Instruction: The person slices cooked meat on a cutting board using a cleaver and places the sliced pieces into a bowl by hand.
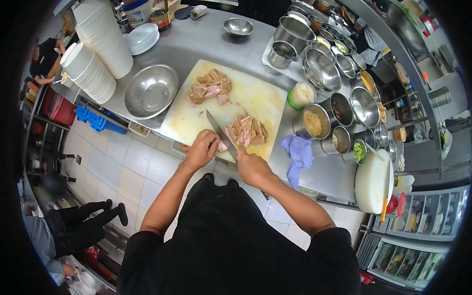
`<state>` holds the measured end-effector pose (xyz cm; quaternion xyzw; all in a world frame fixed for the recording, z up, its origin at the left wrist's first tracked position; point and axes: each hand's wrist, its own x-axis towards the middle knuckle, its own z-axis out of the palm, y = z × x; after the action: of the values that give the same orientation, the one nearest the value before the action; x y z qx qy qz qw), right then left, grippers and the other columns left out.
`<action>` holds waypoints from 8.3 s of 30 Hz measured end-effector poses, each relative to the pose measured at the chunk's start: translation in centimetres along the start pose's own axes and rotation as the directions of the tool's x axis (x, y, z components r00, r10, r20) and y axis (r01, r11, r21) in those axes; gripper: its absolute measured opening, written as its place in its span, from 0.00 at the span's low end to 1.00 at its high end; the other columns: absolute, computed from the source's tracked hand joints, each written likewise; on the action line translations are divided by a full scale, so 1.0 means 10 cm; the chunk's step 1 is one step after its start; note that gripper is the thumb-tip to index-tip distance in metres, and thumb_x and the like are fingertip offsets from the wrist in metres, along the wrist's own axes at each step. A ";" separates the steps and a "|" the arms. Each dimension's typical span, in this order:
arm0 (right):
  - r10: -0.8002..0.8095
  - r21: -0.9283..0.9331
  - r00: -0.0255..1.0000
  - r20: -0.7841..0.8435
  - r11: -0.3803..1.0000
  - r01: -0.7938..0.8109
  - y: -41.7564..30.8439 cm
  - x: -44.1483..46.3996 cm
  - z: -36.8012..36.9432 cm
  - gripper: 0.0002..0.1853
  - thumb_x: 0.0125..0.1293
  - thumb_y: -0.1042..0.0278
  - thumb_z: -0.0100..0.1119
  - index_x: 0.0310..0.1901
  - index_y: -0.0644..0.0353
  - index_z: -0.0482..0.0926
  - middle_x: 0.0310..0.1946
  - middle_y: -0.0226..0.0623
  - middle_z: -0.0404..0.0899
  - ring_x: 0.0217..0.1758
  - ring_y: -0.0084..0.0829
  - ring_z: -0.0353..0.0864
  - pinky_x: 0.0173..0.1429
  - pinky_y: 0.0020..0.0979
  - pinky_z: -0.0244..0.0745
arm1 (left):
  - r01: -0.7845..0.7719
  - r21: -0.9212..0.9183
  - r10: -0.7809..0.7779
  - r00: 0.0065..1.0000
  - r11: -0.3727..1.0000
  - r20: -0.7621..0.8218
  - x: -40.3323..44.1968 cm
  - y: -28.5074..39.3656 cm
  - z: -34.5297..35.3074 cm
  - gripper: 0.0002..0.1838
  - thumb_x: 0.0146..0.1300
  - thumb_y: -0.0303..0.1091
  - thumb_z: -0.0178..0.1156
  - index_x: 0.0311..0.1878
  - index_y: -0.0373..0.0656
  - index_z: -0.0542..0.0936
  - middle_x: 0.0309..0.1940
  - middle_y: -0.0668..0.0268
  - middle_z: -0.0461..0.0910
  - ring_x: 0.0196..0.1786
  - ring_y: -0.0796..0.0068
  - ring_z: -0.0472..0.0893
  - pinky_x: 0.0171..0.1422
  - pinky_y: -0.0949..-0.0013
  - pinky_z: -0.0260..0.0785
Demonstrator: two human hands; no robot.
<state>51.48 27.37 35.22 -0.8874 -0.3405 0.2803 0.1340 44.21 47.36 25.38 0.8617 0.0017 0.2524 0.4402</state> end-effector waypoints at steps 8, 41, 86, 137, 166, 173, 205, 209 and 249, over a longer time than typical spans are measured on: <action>0.081 -0.067 0.974 0.213 0.995 -0.068 -0.33 -0.23 -0.44 0.13 0.74 0.70 0.44 0.54 0.70 0.66 0.39 0.71 0.81 0.45 0.68 0.83 0.53 0.60 0.74 | 0.035 0.014 -0.035 0.999 0.999 -0.023 -0.03 0.02 -0.01 0.05 0.65 0.23 0.62 0.43 0.35 0.80 0.42 0.54 0.78 0.49 0.50 0.78 0.55 0.58 0.72; 0.043 0.071 0.994 0.099 0.996 -0.050 -0.17 -0.53 -0.57 0.14 0.79 0.61 0.46 0.51 0.66 0.65 0.32 0.70 0.79 0.38 0.70 0.79 0.46 0.62 0.69 | -0.070 -0.081 0.077 0.993 0.994 0.087 0.14 -0.08 -0.13 0.07 0.66 0.22 0.61 0.46 0.37 0.80 0.44 0.55 0.78 0.49 0.53 0.80 0.53 0.59 0.74; 0.209 0.586 0.969 -0.133 0.805 -0.094 0.30 -0.09 -0.28 0.18 0.78 0.61 0.50 0.63 0.58 0.68 0.19 0.30 0.71 0.13 0.22 0.69 0.18 0.29 0.70 | 0.157 0.202 -0.156 0.988 0.967 -0.020 0.32 -0.03 0.09 0.12 0.57 0.29 0.68 0.41 0.35 0.80 0.45 0.49 0.76 0.53 0.49 0.75 0.62 0.54 0.68; 0.107 -0.030 0.979 0.174 0.994 -0.103 -0.28 -0.32 -0.52 0.13 0.78 0.66 0.42 0.50 0.71 0.66 0.37 0.73 0.81 0.45 0.70 0.83 0.53 0.60 0.74 | -0.101 0.150 0.094 0.994 0.984 0.056 0.13 -0.12 0.00 0.05 0.64 0.27 0.64 0.42 0.43 0.83 0.39 0.64 0.80 0.49 0.59 0.76 0.55 0.57 0.64; 0.115 0.055 0.991 0.073 0.991 -0.119 -0.07 -0.25 -0.32 0.17 0.78 0.61 0.44 0.54 0.69 0.67 0.38 0.73 0.80 0.46 0.71 0.80 0.55 0.61 0.71 | 0.235 -0.343 -0.222 0.972 0.909 0.078 0.18 -0.27 -0.10 0.21 0.63 0.25 0.64 0.58 0.38 0.73 0.49 0.60 0.78 0.54 0.69 0.77 0.60 0.65 0.71; 0.193 0.092 0.968 0.157 0.974 -0.209 -0.20 -0.27 -0.39 0.17 0.79 0.61 0.42 0.56 0.69 0.66 0.41 0.73 0.80 0.48 0.71 0.80 0.57 0.60 0.71 | 0.493 -0.650 -0.536 0.830 0.578 0.153 0.25 -0.55 -0.34 0.17 0.67 0.16 0.45 0.57 0.36 0.74 0.47 0.63 0.79 0.49 0.74 0.79 0.54 0.70 0.74; 0.163 0.079 0.983 0.080 0.982 -0.169 -0.06 -0.26 -0.19 0.17 0.78 0.60 0.46 0.54 0.68 0.66 0.38 0.72 0.80 0.46 0.69 0.81 0.54 0.59 0.72 | 0.440 0.311 -0.537 0.651 0.843 0.536 -0.36 -0.01 -1.29 0.09 0.57 0.22 0.62 0.41 0.35 0.86 0.39 0.50 0.87 0.41 0.58 0.86 0.50 0.61 0.78; 0.112 0.077 0.992 0.050 0.990 -0.115 -0.05 -0.25 -0.20 0.16 0.77 0.61 0.47 0.53 0.68 0.66 0.37 0.73 0.80 0.44 0.71 0.80 0.52 0.60 0.71 | 0.303 0.277 -0.409 0.721 0.912 0.560 -0.68 -0.26 -1.16 0.14 0.58 0.23 0.63 0.48 0.38 0.88 0.43 0.49 0.87 0.49 0.52 0.87 0.57 0.60 0.78; 0.051 -0.112 0.984 0.174 0.993 -0.032 -0.27 -0.27 -0.63 0.14 0.74 0.69 0.48 0.55 0.69 0.65 0.39 0.71 0.81 0.45 0.67 0.83 0.52 0.58 0.76 | -0.052 0.097 0.055 0.998 0.994 -0.037 0.10 -0.19 -0.07 0.06 0.60 0.19 0.63 0.41 0.36 0.81 0.39 0.55 0.79 0.46 0.51 0.78 0.53 0.55 0.72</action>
<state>52.11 27.18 42.59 -0.8720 -0.3473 0.3414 0.0490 45.21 49.35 24.72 0.8765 -0.0006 0.2807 0.3910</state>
